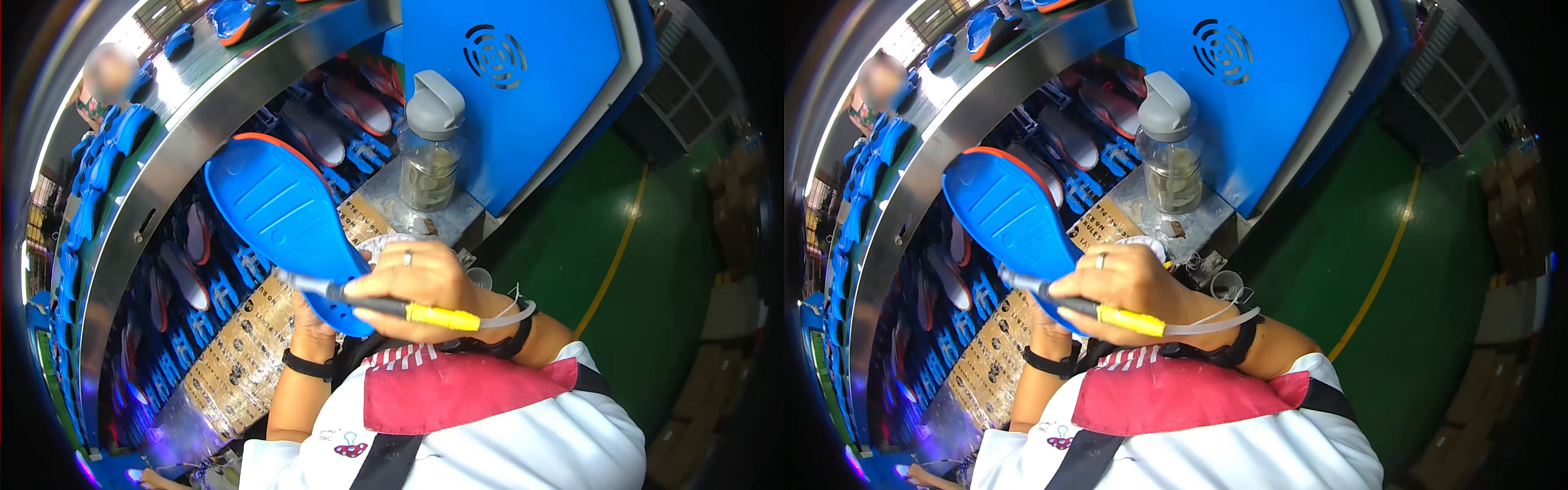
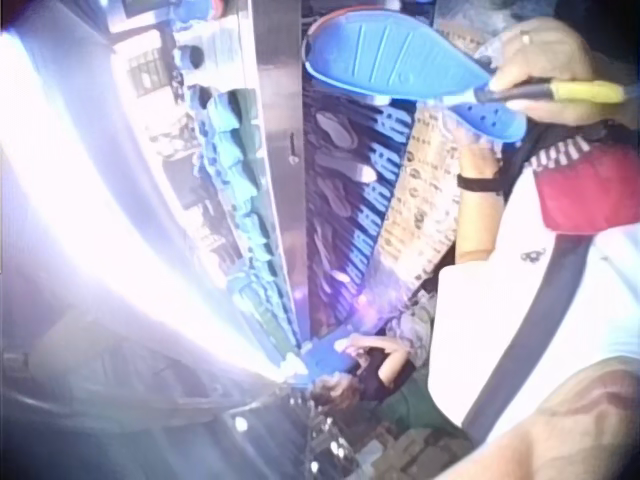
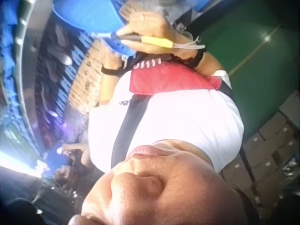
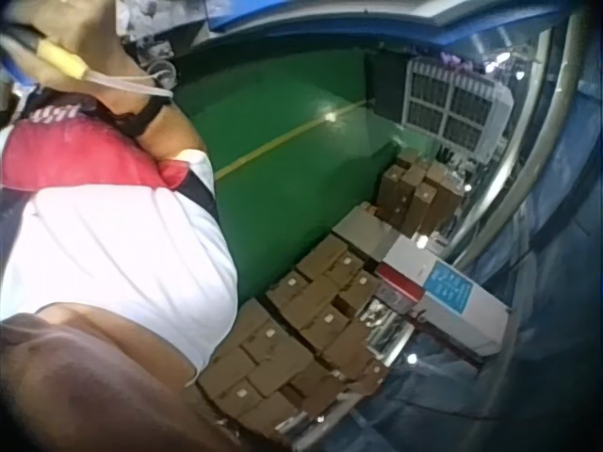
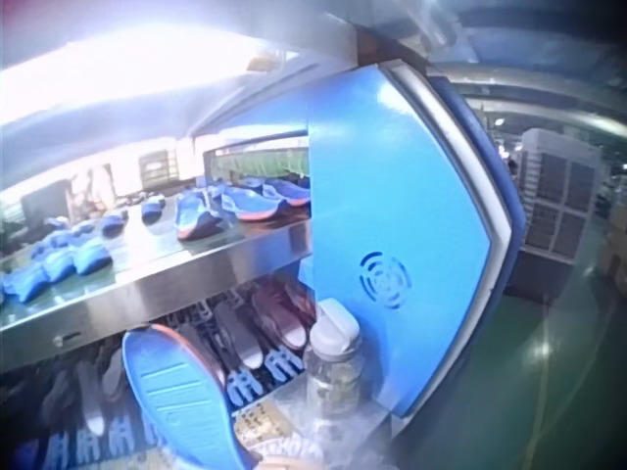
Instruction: Applying glue to the bottom of blue shoe soles using a brush and placing them on a conveyor belt.
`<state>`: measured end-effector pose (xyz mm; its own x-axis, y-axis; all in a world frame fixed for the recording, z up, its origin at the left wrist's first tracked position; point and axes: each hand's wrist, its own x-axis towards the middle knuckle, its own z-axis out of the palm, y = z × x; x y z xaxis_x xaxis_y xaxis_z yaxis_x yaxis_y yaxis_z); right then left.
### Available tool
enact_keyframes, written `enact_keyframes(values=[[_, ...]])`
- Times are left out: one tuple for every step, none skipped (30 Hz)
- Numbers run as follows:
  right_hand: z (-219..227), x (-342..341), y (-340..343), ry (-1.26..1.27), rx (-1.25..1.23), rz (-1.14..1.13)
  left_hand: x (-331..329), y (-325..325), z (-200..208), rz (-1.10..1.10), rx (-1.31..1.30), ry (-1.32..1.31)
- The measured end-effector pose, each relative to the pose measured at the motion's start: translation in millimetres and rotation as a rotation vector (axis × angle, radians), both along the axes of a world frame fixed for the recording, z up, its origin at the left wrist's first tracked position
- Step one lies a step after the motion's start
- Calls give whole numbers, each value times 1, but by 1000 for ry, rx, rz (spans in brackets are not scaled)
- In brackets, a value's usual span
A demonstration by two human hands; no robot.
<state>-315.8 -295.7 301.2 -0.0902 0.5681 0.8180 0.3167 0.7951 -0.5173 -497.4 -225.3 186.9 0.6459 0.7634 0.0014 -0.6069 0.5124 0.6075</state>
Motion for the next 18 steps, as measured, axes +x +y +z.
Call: enact_keyframes(values=[[-2,-2,3,-32,15,-57,0,2,3,-26,-41,-73],[-3,-6,2,-82,21,-40,3,4,5,-32,-62,-102],[-5,-10,2,-98,21,-34,5,5,6,-77,-127,-297],[-6,-13,1,-174,-15,5,5,7,8,-123,-98,-387],[-8,-15,0,-175,-50,87,6,9,9,-105,11,-374],[-9,-15,-1,-144,-94,149,4,9,10,-60,-72,-354],[-11,-15,-1,-131,-120,233,1,9,11,-70,-100,-376],[-12,-16,-2,-76,-122,170,-1,11,13,-6,-154,-332],[-12,-17,-2,-6,-126,110,-4,14,14,-38,-115,-406],[-13,-16,-2,23,-192,78,-6,16,15,-37,-95,-465],[-13,-17,-2,-45,-200,47,-9,19,17,-159,-97,-480],[-13,-17,-2,-73,-220,156,-9,20,18,-112,-28,-459],[-12,-18,-2,-113,-273,270,-10,21,19,-120,41,-490],[-12,-18,-2,-155,-272,332,-13,21,21,-267,-87,-573],[-11,-18,-2,-111,-250,327,-15,21,24,-241,-141,-582],[-11,-17,-3,-101,-274,392,-18,21,27,-96,-41,-504],[-11,-17,-2,-68,-276,468,-20,21,30,74,59,-406],[-10,-16,-3,-23,-278,405,-23,20,34,43,-25,-448]])
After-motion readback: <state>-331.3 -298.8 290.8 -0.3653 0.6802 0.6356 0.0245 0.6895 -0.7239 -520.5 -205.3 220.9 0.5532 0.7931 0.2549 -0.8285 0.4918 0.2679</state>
